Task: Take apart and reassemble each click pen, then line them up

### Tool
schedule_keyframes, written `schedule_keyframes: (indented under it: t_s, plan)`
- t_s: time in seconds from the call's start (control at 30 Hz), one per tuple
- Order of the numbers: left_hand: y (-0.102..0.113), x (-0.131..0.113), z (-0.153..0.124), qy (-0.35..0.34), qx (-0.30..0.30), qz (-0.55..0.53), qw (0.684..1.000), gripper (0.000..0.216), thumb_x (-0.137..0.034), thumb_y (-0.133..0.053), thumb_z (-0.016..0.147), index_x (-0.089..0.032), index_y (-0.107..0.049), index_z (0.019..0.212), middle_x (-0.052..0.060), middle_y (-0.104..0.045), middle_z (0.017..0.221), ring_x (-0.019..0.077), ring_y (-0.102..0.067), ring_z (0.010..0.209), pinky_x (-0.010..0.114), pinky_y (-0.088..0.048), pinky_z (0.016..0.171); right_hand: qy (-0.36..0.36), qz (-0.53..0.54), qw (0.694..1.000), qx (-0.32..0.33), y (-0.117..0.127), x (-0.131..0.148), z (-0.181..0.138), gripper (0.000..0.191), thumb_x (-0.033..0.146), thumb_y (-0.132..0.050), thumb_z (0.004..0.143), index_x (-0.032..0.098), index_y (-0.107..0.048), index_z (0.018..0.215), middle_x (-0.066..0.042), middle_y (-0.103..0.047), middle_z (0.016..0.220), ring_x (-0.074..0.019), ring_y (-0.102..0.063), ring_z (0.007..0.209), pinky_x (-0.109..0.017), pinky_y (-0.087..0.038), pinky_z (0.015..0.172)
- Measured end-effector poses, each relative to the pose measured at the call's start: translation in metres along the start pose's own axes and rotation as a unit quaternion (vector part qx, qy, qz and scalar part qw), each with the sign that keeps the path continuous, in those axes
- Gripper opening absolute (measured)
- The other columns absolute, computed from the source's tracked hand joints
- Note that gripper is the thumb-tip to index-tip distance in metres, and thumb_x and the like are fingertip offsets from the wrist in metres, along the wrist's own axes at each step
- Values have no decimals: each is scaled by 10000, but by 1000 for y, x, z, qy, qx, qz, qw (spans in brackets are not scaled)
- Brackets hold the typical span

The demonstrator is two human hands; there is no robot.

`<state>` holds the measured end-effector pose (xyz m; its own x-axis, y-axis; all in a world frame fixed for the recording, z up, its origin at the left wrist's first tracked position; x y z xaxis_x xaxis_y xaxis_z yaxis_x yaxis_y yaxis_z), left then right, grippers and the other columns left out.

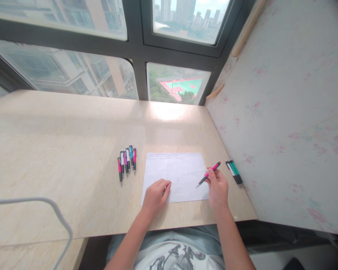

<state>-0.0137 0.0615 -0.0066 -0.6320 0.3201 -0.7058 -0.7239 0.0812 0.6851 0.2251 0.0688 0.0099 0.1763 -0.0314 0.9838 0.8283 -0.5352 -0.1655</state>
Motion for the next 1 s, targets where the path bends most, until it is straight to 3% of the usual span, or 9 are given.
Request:
schedule_keyframes:
  t_s: [0.07,0.2,0.3,0.4,0.5,0.67,1.0]
  plan:
    - [0,0,0,-1,6,7,1000,259,-284,-415,951,-209,-663,941,57,-669,800,184,-622,736,286,-456,672,-17,24,1000,-5,-4,-7,10,362,478,-752,734,191,-539,788,55,-514,616,-85,-479,491,-225,-394,462]
    - [-2,0,2,-6,15,16,1000,261,-297,-415,948,-210,-661,923,58,-669,796,185,-622,727,290,-451,666,-20,64,998,22,-21,-17,30,448,455,-784,707,217,-405,687,115,-384,504,-53,-370,408,-196,-269,411]
    - [-3,1,2,-5,19,20,1000,258,-297,-417,946,-209,-658,924,59,-667,795,187,-622,727,293,-449,668,-16,40,997,63,-36,-23,45,358,456,-737,753,206,-481,734,87,-480,541,-77,-478,480,-193,-323,450]
    - [-3,2,2,1,25,24,999,260,-291,-409,951,-207,-653,919,56,-658,790,186,-620,726,290,-444,664,-27,-3,991,131,-50,-29,57,365,526,-615,819,199,-603,982,-12,-656,774,-145,-613,667,-243,-447,532]
    - [-3,2,2,4,25,26,999,260,-283,-404,953,-208,-649,916,53,-653,783,185,-616,724,290,-442,662,7,-101,977,187,-59,-32,66,385,536,-560,838,196,-634,1005,-45,-671,875,-172,-627,757,-289,-497,614]
    - [-2,2,2,11,19,18,1000,251,-285,-411,952,-206,-643,898,52,-659,787,186,-620,730,293,-449,668,63,-210,959,180,-63,-37,72,320,501,-556,852,199,-612,762,8,-585,630,-145,-538,583,-262,-413,550]
    - [-4,3,1,15,19,12,1000,220,-266,-414,957,-211,-624,925,44,-660,809,180,-616,738,296,-455,689,129,-292,933,167,-65,-43,77,338,447,-558,848,205,-512,616,39,-476,545,-127,-430,540,-264,-313,542]
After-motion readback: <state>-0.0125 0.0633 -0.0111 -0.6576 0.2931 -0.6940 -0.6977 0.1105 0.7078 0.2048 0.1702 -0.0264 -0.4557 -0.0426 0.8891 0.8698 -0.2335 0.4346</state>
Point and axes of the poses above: each hand's wrist, its own z-axis towards the middle knuckle, its own y-axis out of the back of the hand, x = y × z, the point moved 4 cm from there along z, towards the middle knuckle
